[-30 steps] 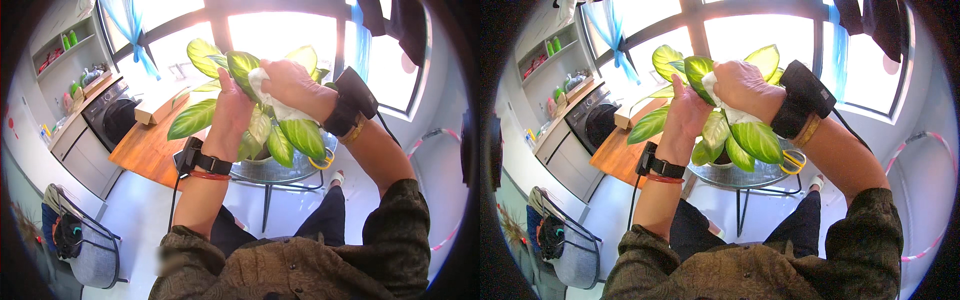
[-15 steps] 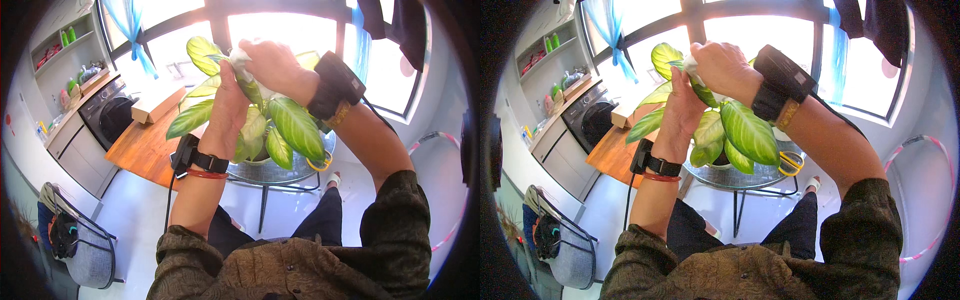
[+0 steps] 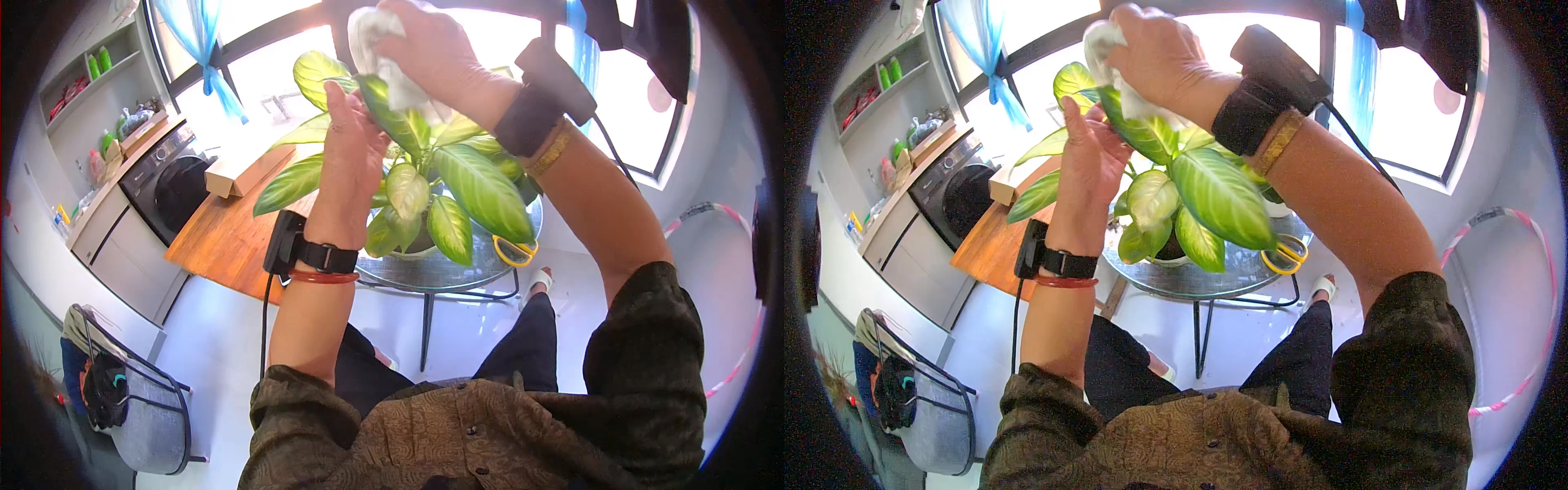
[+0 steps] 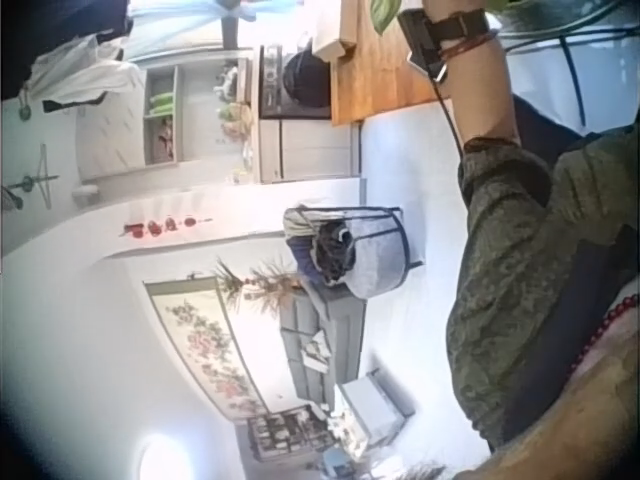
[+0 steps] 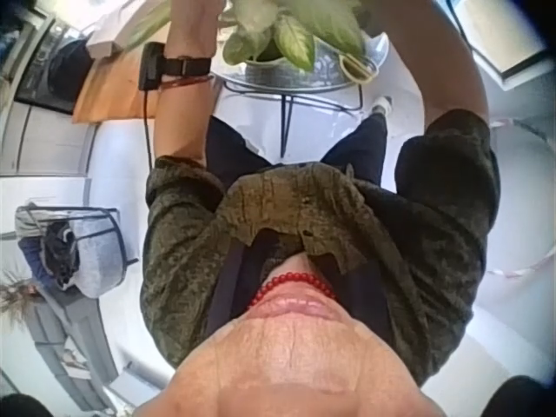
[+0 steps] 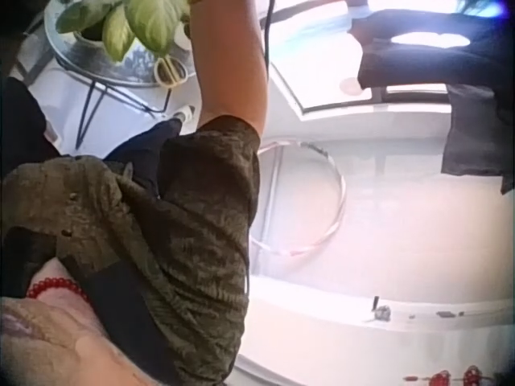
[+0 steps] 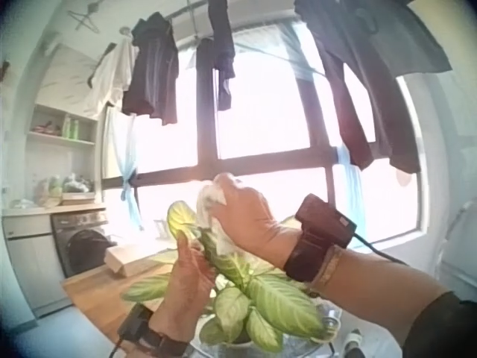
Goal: Cleaning the leaves of a potted plant with a white cloth.
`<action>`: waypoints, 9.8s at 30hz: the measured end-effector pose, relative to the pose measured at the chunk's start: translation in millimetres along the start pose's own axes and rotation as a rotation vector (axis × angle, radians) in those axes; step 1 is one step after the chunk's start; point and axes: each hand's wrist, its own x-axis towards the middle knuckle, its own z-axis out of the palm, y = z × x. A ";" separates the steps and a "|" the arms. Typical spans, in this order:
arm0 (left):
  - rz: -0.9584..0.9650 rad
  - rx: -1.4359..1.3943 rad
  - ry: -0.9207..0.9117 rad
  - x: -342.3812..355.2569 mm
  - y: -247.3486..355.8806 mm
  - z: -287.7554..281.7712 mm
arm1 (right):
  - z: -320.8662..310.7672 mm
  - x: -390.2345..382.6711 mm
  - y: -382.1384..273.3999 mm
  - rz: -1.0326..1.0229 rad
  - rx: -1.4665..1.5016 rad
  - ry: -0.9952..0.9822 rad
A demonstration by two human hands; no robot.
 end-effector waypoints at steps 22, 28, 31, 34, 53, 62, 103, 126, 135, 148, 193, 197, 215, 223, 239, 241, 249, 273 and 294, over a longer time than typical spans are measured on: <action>-0.365 -0.205 0.168 -96.4 -29.3 54.6 | -68.0 -58.4 7.1 -0.155 -0.094 -0.619; -0.287 -0.338 0.075 -88.4 -43.8 75.0 | -70.1 -64.7 -4.7 -0.151 -0.107 -0.732; -0.254 -0.457 0.047 -82.1 -51.7 72.3 | -78.9 -68.9 -3.5 -0.128 -0.093 -0.755; -0.279 -0.538 0.040 -83.5 -55.0 72.2 | -88.7 -77.1 -0.8 -0.095 -0.074 -0.778; -0.233 -0.560 0.133 -78.1 -58.8 71.3 | -134.2 -140.7 -5.4 -0.013 0.008 -0.621; -0.184 -0.498 0.197 -75.5 -60.7 66.5 | -149.7 -165.8 0.6 0.076 0.013 -0.853; 0.416 1.392 -0.200 -58.8 -37.8 61.6 | -96.5 -186.0 10.5 0.511 1.064 -0.437; 0.222 1.290 -0.152 -54.2 -16.7 57.2 | -133.0 -161.4 -8.1 1.033 1.760 -0.303; 0.280 1.050 0.076 -83.5 2.6 45.3 | -146.0 -175.4 -7.1 1.001 1.932 -0.254; 0.180 0.626 0.655 -156.4 -13.9 -33.4 | -111.2 -273.1 -3.4 1.132 1.847 -0.339; -0.327 -0.352 0.417 -119.5 -141.5 -112.2 | -0.5 -342.7 16.6 1.281 2.010 -0.010; -0.317 -0.260 0.408 -123.6 -141.5 -101.1 | 1.4 -356.4 27.2 1.252 2.187 0.004; -0.153 0.009 0.575 -146.7 -143.3 -118.5 | -11.0 -336.7 17.1 1.454 2.072 0.113; 0.007 0.344 0.525 -131.9 -62.2 -76.6 | -63.4 -319.1 -16.0 1.604 1.744 -0.403; -0.334 0.190 0.257 -84.6 -61.0 -70.9 | -43.2 -166.5 -25.4 0.629 0.544 -0.409; -0.357 0.170 0.263 -86.9 -60.6 -70.6 | -39.5 -166.7 -26.0 0.546 0.463 -0.378; -0.434 0.244 0.273 -81.2 -59.6 -73.6 | -11.9 -166.0 -31.4 0.329 0.087 -0.371; -0.244 0.286 0.445 -74.5 -96.0 -117.9 | 5.4 -160.7 -37.5 0.324 0.195 -0.603; -0.369 0.142 0.362 -80.8 -65.2 -90.9 | -49.8 -184.0 -47.5 0.367 0.429 -0.577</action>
